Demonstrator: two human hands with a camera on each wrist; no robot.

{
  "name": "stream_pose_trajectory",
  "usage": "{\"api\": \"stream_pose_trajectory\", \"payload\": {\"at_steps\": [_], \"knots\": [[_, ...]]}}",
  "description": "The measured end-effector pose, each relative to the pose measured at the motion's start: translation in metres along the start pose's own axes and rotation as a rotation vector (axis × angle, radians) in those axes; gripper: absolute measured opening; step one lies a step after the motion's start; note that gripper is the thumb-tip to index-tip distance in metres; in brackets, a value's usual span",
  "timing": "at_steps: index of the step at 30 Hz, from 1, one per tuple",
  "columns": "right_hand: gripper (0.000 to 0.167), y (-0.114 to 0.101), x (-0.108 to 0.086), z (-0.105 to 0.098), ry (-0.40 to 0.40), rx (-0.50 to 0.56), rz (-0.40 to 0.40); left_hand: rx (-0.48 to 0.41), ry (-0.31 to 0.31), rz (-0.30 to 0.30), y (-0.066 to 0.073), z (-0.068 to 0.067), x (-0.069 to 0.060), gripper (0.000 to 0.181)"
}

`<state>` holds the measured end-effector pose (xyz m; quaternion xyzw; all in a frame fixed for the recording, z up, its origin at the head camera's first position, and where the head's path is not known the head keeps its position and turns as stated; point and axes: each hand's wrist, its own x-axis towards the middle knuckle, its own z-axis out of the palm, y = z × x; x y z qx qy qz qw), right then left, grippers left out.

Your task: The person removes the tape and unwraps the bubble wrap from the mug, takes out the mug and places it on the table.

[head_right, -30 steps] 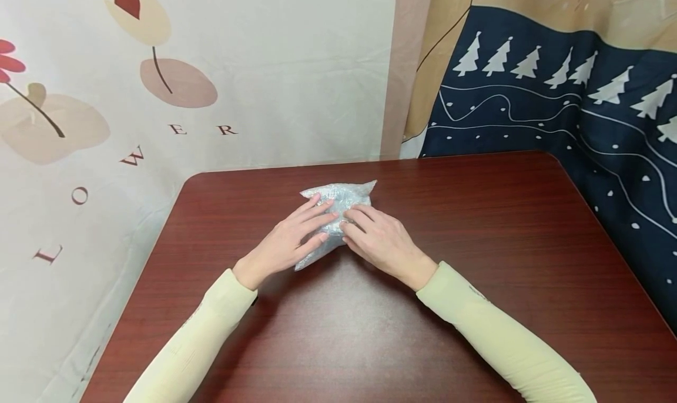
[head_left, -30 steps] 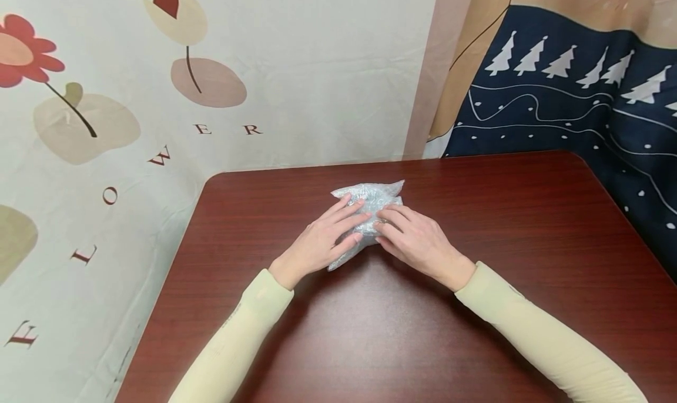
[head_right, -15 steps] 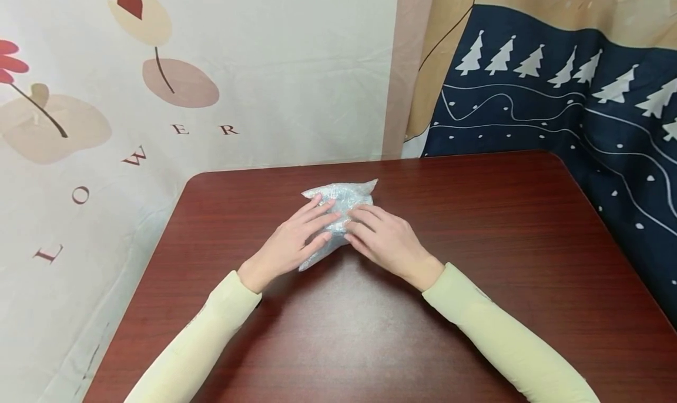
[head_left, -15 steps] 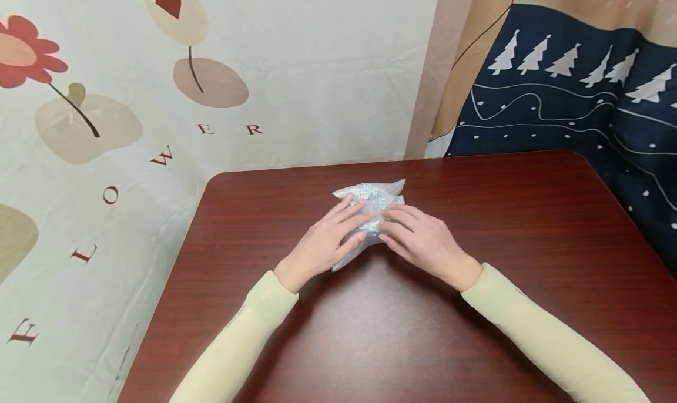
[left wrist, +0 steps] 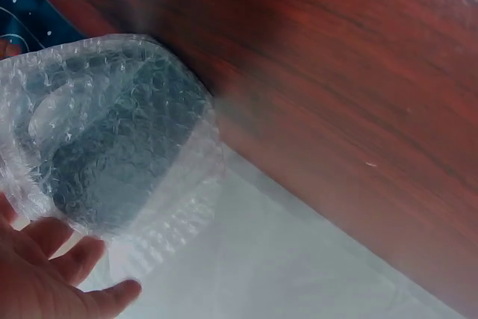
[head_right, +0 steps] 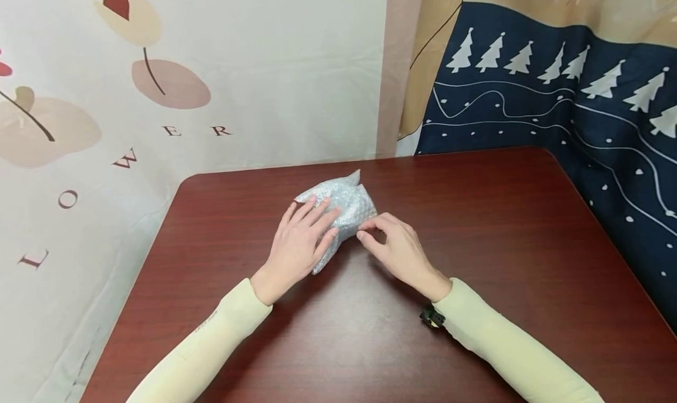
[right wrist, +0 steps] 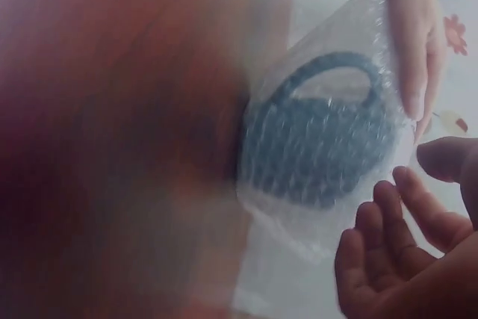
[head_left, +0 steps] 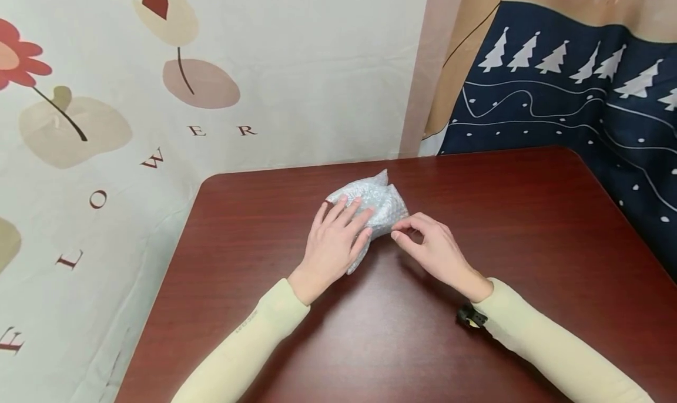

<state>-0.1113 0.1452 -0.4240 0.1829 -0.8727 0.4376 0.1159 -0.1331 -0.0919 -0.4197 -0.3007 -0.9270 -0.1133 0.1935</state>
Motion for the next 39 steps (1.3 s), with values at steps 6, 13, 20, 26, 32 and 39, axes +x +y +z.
{"api": "stream_pose_trajectory", "payload": {"at_steps": [6, 13, 20, 26, 32, 39], "knots": [[0.022, -0.003, 0.004, 0.002, -0.111, 0.112, 0.205, 0.027, -0.023, 0.006, -0.001, 0.000, -0.001, 0.044], [0.034, -0.010, 0.006, 0.000, -0.189, 0.381, 0.461, 0.019, -0.029, 0.013, -0.002, -0.001, -0.001, 0.043], [0.047, -0.014, 0.005, 0.004, -0.201, 0.735, 0.682, 0.014, -0.043, 0.016, -0.003, -0.001, 0.000, 0.043], [0.046, -0.020, 0.003, 0.008, -0.182, 0.917, 0.790, 0.011, -0.051, 0.012, -0.003, -0.002, 0.000, 0.044], [0.046, -0.026, 0.005, 0.008, -0.169, 1.008, 0.845, 0.006, -0.053, 0.008, -0.004, -0.002, 0.000, 0.044], [0.037, -0.027, 0.009, 0.011, -0.139, 1.050, 0.873, 0.003, -0.040, 0.018, -0.004, -0.002, -0.001, 0.043]]}}
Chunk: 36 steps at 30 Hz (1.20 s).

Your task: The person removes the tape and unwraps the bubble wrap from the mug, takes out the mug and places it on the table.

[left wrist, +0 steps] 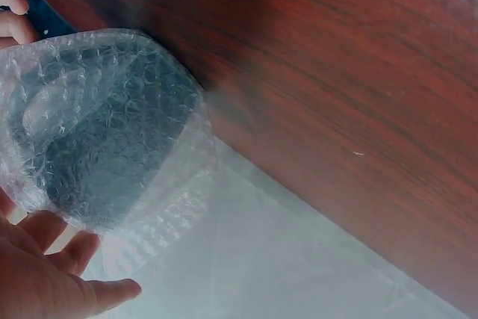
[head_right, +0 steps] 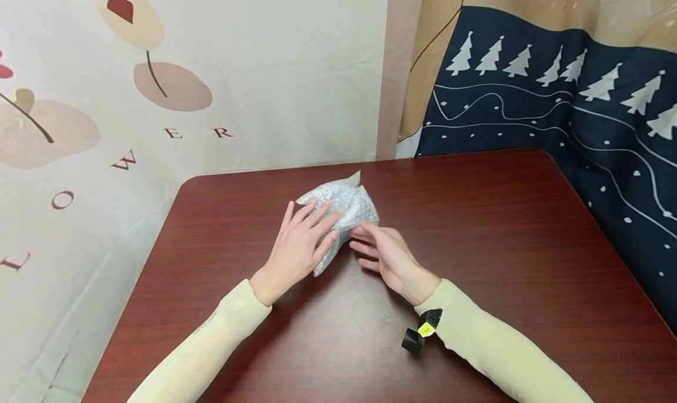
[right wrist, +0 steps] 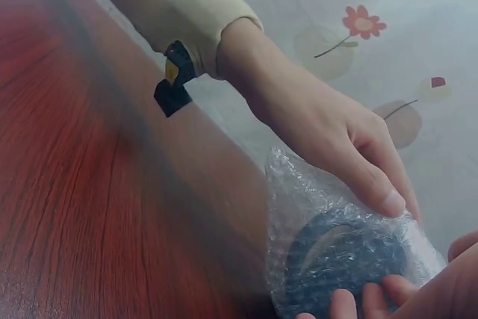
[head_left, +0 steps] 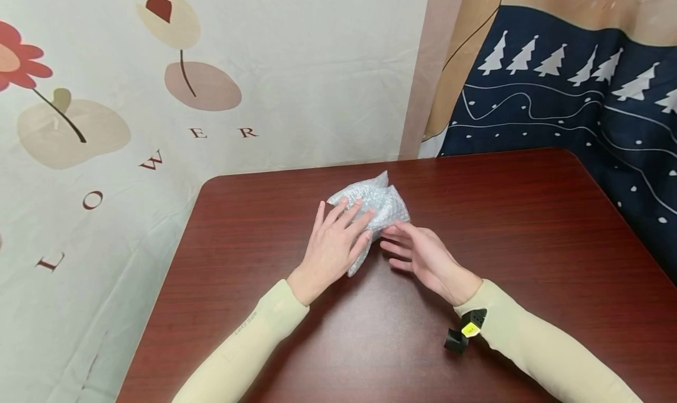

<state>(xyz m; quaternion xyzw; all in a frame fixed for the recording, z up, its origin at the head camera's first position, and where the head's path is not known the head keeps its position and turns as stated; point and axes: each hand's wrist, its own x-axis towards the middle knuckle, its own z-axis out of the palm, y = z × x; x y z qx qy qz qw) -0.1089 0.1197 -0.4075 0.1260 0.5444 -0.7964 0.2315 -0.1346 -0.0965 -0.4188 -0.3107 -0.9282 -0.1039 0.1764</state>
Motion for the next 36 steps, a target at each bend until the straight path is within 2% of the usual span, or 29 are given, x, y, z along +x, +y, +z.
{"api": "stream_pose_trajectory", "payload": {"at_steps": [4, 10, 21, 36], "knots": [[0.025, 0.001, 0.003, -0.001, 0.005, 0.023, -0.004, -0.004, 0.004, 0.001, 0.000, 0.000, 0.000, 0.043], [0.017, 0.004, 0.010, -0.001, -0.009, 0.045, 0.002, -0.012, 0.000, -0.004, 0.000, 0.000, -0.001, 0.043], [0.014, 0.009, 0.016, 0.000, -0.001, 0.074, 0.013, -0.020, 0.001, -0.003, 0.001, -0.001, -0.001, 0.043], [0.014, 0.006, 0.011, 0.002, 0.012, 0.095, 0.016, -0.020, 0.009, 0.000, 0.002, -0.001, -0.001, 0.043]]}}
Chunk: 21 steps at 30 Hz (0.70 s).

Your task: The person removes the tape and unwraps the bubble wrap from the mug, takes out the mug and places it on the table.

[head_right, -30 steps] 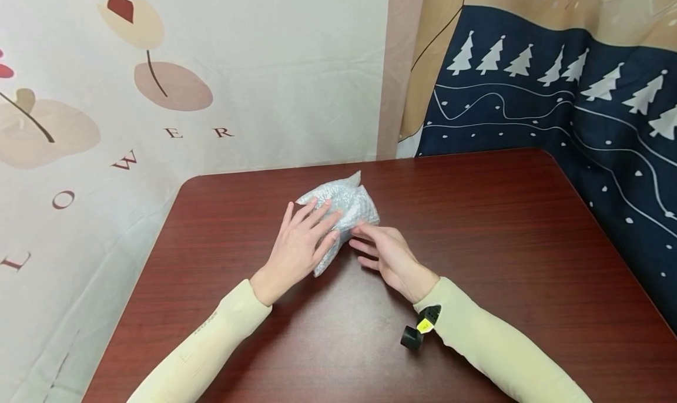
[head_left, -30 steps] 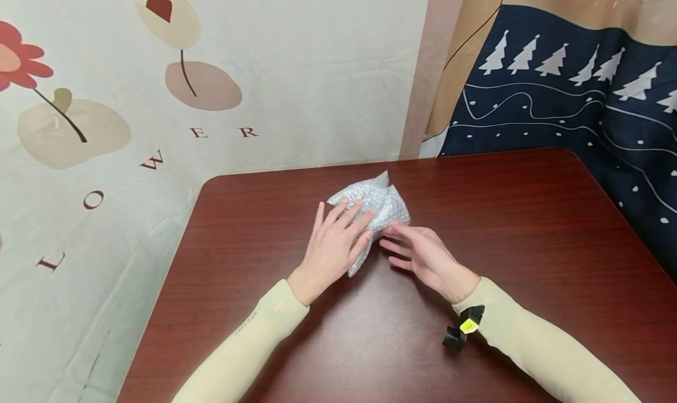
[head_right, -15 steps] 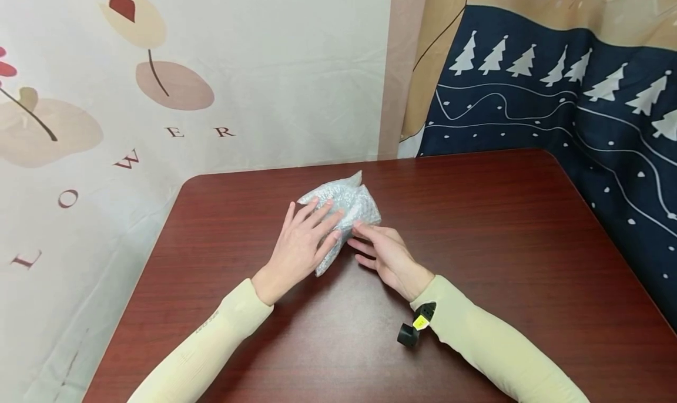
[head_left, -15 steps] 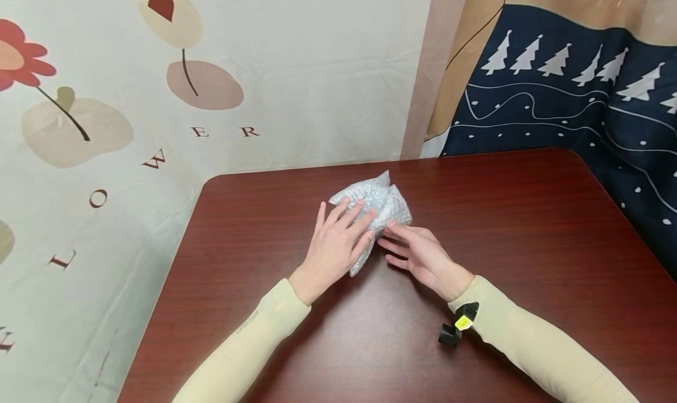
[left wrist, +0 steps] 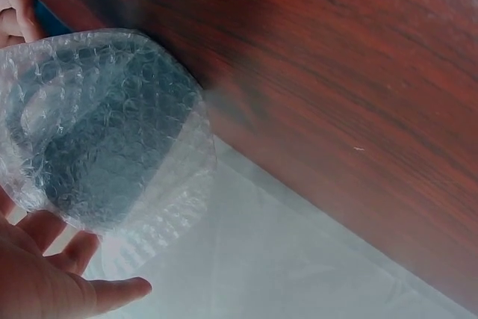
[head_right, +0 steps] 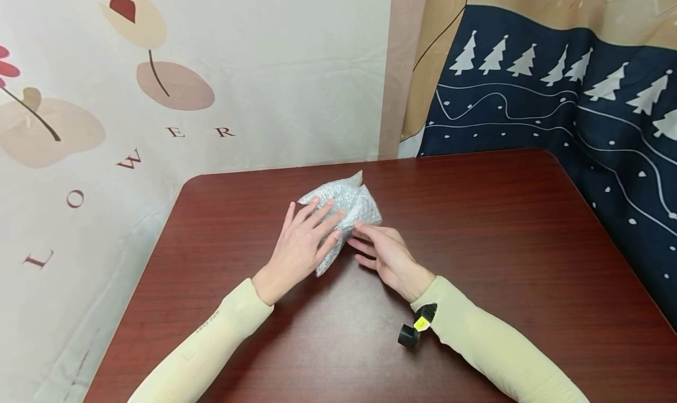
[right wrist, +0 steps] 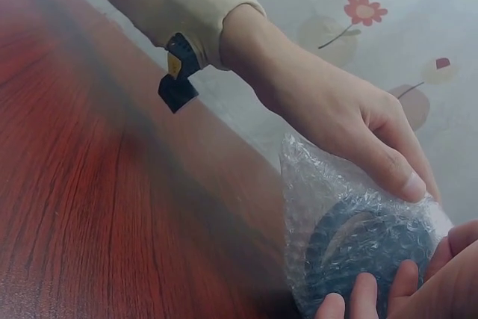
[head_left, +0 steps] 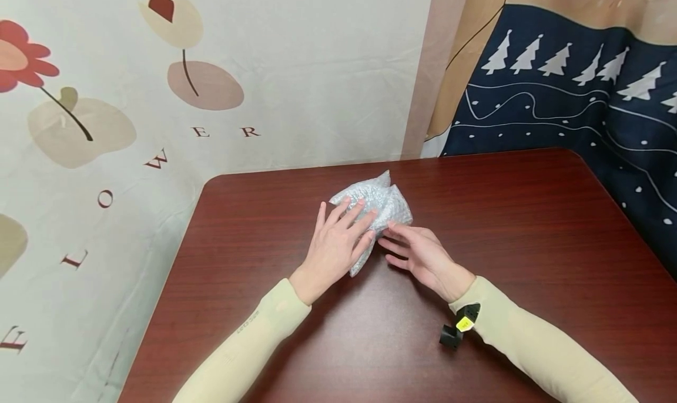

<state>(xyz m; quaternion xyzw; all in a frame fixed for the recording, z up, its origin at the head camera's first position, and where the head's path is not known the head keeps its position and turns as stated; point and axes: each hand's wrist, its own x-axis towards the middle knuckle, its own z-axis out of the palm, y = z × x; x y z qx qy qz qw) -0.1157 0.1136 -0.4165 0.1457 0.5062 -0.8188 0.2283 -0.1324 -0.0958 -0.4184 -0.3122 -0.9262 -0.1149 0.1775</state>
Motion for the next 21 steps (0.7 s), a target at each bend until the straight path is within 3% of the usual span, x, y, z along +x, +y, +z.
{"api": "stream_pose_trajectory", "payload": {"at_steps": [4, 7, 9, 13, 15, 18, 21], "knots": [[0.017, -0.002, -0.002, -0.003, -0.008, -0.002, -0.007, 0.010, 0.005, 0.006, 0.000, 0.000, 0.000, 0.042], [0.019, -0.002, -0.004, -0.007, 0.006, -0.106, -0.088, 0.016, 0.011, 0.014, -0.001, 0.000, 0.000, 0.042], [0.020, 0.000, -0.004, -0.011, 0.026, -0.298, -0.232, 0.017, 0.015, 0.018, -0.001, -0.001, 0.000, 0.042], [0.014, 0.001, -0.003, -0.023, 0.157, -0.820, -0.614, 0.013, 0.014, 0.017, -0.002, 0.000, 0.001, 0.042], [0.012, -0.002, -0.004, -0.026, 0.213, -0.987, -0.762, 0.011, 0.012, 0.015, -0.001, 0.000, 0.001, 0.042], [0.014, -0.007, -0.004, -0.027, 0.219, -1.054, -0.878, 0.010, 0.009, 0.014, -0.001, 0.000, 0.001, 0.042], [0.015, -0.010, -0.002, -0.024, 0.205, -1.081, -0.912, 0.004, 0.006, 0.012, -0.001, 0.000, 0.000, 0.042]]}}
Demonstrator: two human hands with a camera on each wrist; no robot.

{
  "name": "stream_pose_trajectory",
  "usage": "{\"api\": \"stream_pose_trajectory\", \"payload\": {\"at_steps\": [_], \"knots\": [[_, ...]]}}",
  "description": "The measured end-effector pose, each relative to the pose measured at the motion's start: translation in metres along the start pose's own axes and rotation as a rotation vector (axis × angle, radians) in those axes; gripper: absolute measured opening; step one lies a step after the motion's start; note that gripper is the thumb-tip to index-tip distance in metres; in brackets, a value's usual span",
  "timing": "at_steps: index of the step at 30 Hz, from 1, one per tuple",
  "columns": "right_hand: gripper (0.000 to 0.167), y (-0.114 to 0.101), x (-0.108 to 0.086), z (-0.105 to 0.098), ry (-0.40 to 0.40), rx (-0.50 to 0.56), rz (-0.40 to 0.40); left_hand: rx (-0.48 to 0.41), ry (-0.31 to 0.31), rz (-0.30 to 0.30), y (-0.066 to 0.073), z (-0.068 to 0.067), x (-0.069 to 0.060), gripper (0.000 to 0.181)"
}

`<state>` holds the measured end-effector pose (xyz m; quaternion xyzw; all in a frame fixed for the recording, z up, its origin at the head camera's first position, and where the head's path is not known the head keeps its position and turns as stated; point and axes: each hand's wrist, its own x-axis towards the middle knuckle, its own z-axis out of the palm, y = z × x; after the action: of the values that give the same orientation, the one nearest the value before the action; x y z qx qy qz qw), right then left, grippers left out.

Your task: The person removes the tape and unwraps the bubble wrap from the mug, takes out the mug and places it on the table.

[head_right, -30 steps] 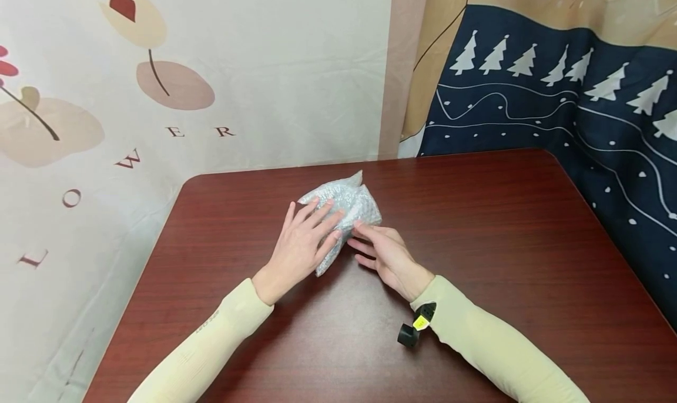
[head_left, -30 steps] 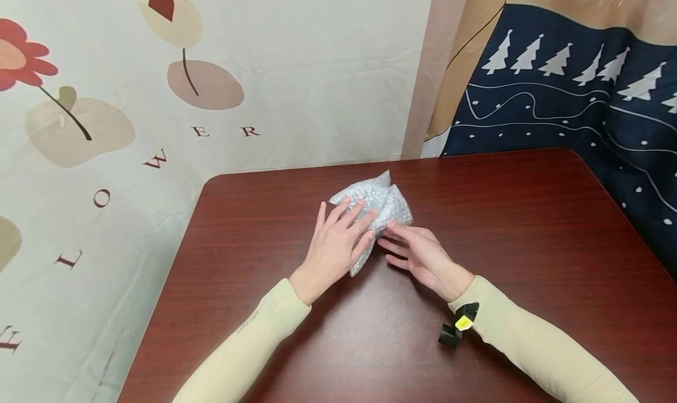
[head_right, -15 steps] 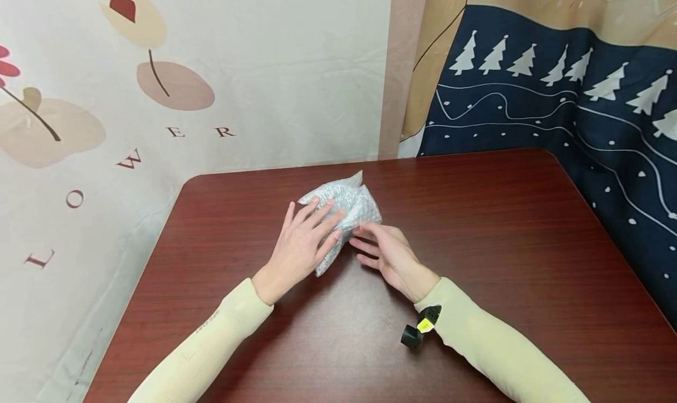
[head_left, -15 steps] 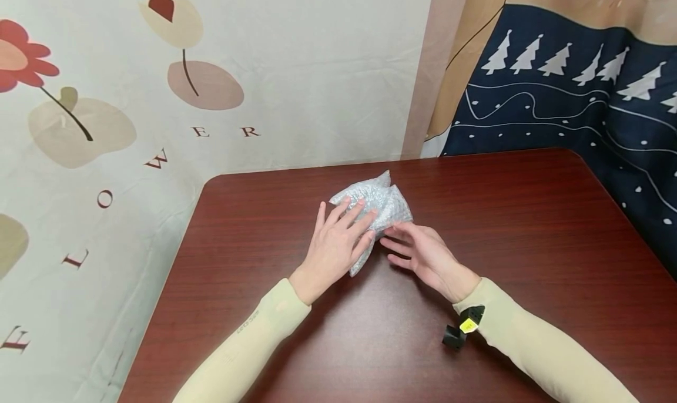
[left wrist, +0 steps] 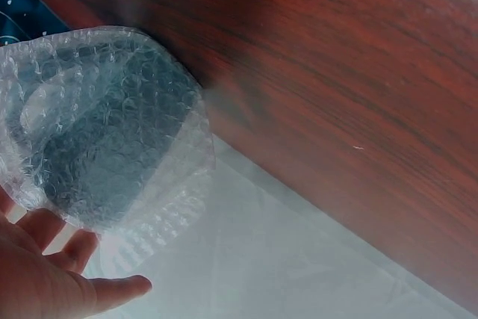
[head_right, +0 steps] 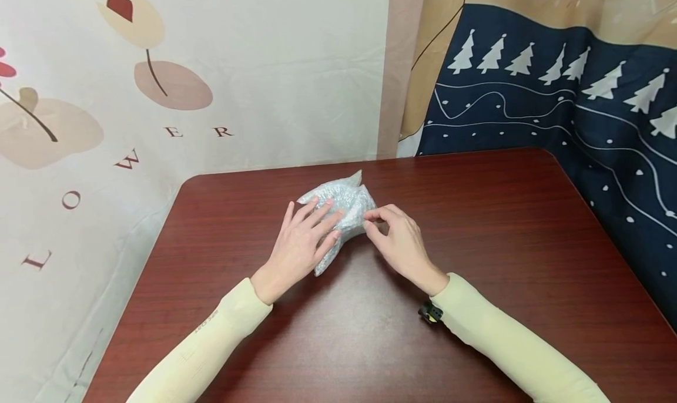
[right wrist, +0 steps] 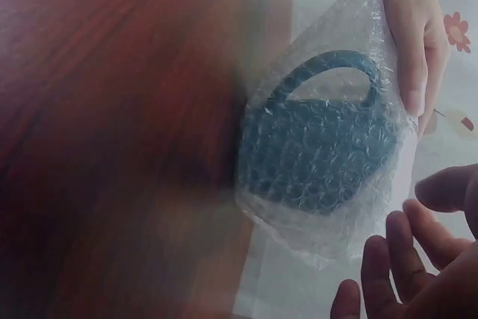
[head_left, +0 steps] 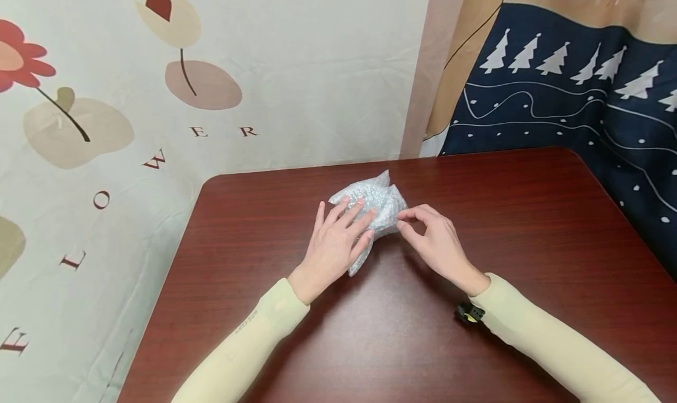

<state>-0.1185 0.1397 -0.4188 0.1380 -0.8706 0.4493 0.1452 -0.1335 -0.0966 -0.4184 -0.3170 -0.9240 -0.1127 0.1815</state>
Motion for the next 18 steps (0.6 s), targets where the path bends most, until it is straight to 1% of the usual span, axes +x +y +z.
{"api": "stream_pose_trajectory", "payload": {"at_steps": [8, 18], "knots": [[0.012, -0.0060, 0.0030, 0.0050, -0.033, -0.014, 0.004, -0.006, 0.008, 0.007, 0.0002, -0.0004, -0.0010, 0.042], [0.013, -0.0087, 0.0082, 0.0099, -0.084, -0.010, 0.092, 0.017, 0.021, 0.020, 0.0010, 0.0009, -0.0008, 0.041]]}}
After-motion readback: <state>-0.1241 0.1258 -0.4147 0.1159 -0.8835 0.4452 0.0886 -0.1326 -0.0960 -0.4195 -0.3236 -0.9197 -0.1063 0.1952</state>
